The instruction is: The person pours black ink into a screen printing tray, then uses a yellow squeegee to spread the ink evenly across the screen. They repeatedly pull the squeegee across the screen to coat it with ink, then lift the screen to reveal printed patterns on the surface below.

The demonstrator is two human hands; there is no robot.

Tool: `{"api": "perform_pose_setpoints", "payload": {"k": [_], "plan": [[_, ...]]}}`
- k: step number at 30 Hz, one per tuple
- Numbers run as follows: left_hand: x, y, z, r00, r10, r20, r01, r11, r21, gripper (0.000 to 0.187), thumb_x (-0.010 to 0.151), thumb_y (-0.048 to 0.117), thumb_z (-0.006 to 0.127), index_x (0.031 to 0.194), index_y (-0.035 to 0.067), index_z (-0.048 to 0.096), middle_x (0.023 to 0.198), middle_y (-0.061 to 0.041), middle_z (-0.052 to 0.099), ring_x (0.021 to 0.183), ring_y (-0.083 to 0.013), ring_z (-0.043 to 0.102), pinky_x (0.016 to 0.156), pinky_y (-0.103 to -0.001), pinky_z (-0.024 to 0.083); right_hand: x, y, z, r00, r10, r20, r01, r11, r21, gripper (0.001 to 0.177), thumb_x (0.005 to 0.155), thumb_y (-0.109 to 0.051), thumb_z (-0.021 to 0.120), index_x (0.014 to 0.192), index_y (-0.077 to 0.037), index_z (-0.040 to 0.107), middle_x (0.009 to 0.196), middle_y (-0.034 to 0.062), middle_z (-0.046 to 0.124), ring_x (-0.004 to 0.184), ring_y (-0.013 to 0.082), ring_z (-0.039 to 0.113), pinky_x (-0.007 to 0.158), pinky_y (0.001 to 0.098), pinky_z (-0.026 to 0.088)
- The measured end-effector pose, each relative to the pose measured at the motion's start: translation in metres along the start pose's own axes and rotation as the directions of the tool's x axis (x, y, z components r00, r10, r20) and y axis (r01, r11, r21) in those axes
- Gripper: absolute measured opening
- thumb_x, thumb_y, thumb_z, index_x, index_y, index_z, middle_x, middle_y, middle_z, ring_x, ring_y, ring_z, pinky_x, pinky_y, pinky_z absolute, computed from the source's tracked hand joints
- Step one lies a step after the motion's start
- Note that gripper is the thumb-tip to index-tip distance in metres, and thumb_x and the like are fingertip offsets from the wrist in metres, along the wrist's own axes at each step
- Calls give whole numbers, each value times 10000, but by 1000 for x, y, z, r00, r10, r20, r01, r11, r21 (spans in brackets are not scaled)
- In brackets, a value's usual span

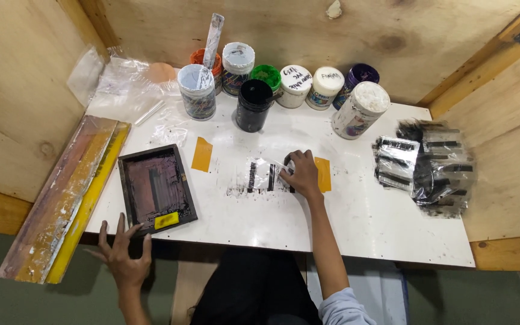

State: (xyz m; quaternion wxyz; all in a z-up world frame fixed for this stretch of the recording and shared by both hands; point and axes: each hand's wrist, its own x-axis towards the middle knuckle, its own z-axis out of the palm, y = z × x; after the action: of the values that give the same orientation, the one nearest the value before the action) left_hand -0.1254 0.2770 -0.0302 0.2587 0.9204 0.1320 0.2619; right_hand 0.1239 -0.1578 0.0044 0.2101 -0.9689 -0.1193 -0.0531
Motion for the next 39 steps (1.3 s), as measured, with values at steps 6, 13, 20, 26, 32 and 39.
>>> {"api": "perform_pose_setpoints", "payload": {"k": [6,13,20,26,32,39], "plan": [[11,37,-3,945,110,-308,-109,994,19,227,1034,265,598,1142,99,709,1470,-30,634,1441,-363,520,1287,-770,40,-1,-1,-7,984,146,-101,-99,923,371,301,750,-251,736,1048,-218,705,968,37,595,878,194,604,743,327,497],[69,180,59,857,270,-440,-472,754,-456,134,852,226,720,972,191,768,1216,-112,745,1199,-336,642,1064,-460,415,4,16,4,961,139,-238,111,597,795,222,788,-65,789,990,-145,746,952,62,713,946,170,652,875,321,513],[123,264,125,941,317,117,-93,575,-813,728,861,325,788,1463,60,478,1426,-179,599,1352,-404,522,1149,-516,399,5,26,2,944,246,-218,148,272,951,162,828,87,679,949,-21,664,858,128,692,735,189,678,650,295,567],[122,246,161,848,284,448,261,511,-819,586,942,333,755,1442,117,539,1261,-138,716,1127,-307,701,1021,-427,530,8,32,6,948,285,-141,108,126,986,166,845,92,644,971,-13,622,864,122,650,699,190,661,602,276,553],[118,229,170,866,233,443,280,508,-815,395,957,324,748,1302,138,698,1185,-111,755,1126,-250,706,968,-386,564,8,31,11,963,264,-46,23,89,996,194,855,62,649,1021,-36,627,856,104,638,653,181,614,554,287,521],[117,216,189,839,236,490,369,414,-832,249,1025,206,673,1234,87,740,1108,-182,757,1007,-297,712,807,-430,607,10,35,16,967,255,-17,6,43,999,225,842,39,669,1043,-58,633,864,107,644,625,173,588,529,285,494]]}}
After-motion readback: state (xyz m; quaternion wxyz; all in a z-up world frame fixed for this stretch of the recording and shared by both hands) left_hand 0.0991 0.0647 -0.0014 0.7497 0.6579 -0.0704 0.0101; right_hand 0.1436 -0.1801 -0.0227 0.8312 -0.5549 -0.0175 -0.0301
